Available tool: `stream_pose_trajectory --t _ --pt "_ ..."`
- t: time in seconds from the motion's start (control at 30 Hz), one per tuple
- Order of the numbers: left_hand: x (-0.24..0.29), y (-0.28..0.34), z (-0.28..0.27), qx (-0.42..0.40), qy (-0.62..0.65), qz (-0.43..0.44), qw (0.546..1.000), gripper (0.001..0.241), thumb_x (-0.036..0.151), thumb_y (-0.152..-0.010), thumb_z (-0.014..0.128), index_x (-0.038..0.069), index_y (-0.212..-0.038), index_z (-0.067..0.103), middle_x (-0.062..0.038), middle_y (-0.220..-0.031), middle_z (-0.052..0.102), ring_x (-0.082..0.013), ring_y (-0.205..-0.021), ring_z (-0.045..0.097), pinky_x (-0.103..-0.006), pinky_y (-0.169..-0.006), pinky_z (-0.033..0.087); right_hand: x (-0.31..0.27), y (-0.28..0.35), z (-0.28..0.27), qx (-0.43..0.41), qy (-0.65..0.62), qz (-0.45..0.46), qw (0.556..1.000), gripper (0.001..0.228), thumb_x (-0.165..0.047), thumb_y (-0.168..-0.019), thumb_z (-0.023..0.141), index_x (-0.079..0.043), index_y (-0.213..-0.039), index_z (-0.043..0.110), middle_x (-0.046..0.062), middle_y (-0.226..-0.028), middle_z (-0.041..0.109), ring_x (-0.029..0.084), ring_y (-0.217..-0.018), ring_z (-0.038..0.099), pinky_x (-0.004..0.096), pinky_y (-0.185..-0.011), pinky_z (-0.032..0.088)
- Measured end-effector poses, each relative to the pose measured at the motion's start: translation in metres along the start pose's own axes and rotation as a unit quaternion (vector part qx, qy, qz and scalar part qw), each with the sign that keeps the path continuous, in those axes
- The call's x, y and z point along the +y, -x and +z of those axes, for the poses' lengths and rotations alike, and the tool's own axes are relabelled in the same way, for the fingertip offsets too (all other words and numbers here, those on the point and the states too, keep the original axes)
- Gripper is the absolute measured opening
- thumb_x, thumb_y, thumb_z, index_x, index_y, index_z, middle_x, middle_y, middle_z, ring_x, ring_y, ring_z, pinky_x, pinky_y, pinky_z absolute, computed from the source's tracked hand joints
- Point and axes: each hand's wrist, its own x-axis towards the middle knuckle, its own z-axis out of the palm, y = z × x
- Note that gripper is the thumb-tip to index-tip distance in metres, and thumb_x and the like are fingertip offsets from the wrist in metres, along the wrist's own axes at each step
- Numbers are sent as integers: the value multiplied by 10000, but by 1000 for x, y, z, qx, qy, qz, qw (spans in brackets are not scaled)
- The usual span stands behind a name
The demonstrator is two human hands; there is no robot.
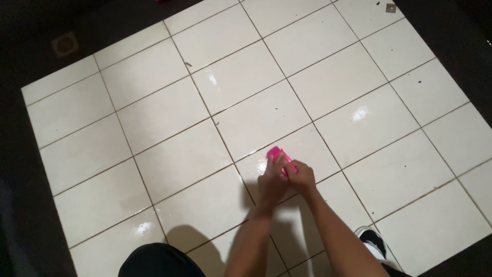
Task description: The person scrubs the beige tiled wall with a yellow sponge, then places the sponge on the sink. They then pick up a pink scrubbing brush and scrub the white tiled floor in a kneeling position.
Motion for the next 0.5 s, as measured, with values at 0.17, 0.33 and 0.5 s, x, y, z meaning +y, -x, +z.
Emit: stream_pose_trajectory --t 0.17,0.33,0.5 --pt "2 -5 -5 31 -38 24 999 401 187 -957 626 124 -1353 595 -112 -1420 639 -362 -1278 616 -433 -792 617 -8 -9 -2 2 26 9 1000 390 -429 -945 613 -84 -866 778 156 -773 756 277 -687 719 392 -672 562" --pt "-17 27 -8 22 10 -10 1000 441 180 -983 564 85 -1413 540 -123 -1480 597 -366 -1309 587 -429 -875 614 22 -1 27 -32 19 -37 999 377 -412 -954 610 -85 -850 766 131 -785 751 284 -690 728 390 -664 572" --pt "-41 64 -21 45 -104 -31 993 461 159 -927 634 52 -1362 527 -155 -1476 583 -390 -1395 517 -483 -931 552 -8 32 52 -61 44 -226 971 304 -294 -1021 565 -61 -864 681 154 -780 703 344 -703 689 423 -619 549"
